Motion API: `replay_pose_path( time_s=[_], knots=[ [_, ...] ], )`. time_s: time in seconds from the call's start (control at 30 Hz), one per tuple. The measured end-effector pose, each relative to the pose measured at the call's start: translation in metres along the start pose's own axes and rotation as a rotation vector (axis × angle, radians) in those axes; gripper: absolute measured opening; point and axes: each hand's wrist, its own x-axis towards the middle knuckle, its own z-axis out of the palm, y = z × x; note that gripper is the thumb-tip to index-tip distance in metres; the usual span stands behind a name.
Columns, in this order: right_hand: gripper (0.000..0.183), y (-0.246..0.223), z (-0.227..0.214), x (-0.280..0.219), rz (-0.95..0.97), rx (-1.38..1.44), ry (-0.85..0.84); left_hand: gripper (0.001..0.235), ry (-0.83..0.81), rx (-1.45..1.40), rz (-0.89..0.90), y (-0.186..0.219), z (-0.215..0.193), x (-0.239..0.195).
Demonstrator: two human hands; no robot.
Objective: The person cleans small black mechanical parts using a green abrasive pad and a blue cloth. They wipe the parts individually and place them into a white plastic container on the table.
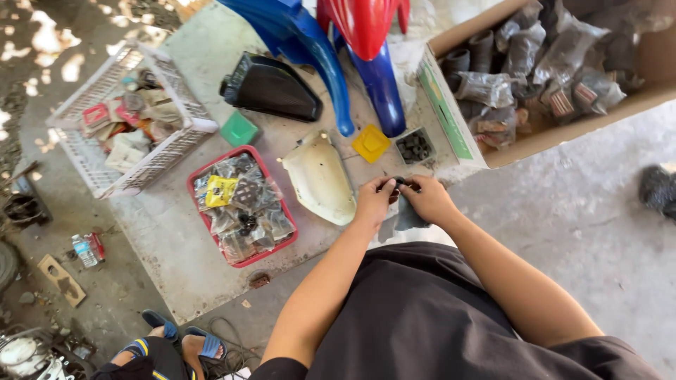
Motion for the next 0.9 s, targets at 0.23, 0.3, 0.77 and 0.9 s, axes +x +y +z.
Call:
replay_pose_path(
  time_s=[0.23, 0.3, 0.77, 0.9],
  knots=[
    [0.023, 0.105, 0.025, 0.087, 0.238, 0.190, 0.056, 0.023, 0.121, 0.274, -0.125, -0.120, 0.041, 0.111],
    [0.022, 0.129, 0.025, 0.111, 0.288, 0.296, 0.122, 0.021, 0.147, 0.456, -0.125, -0.111, 0.055, 0.122],
    [0.029, 0.081, 0.027, 0.164, 0.127, -0.085, -0.063, 0.060, 0.397, 0.392, -0.329, -0.094, -0.007, 0.187],
    [0.038, 0.032, 0.059, 0.177, 0.021, -0.020, -0.169, 0.073, 0.444, 0.383, -0.362, -0.122, -0.045, 0.210]
  ],
)
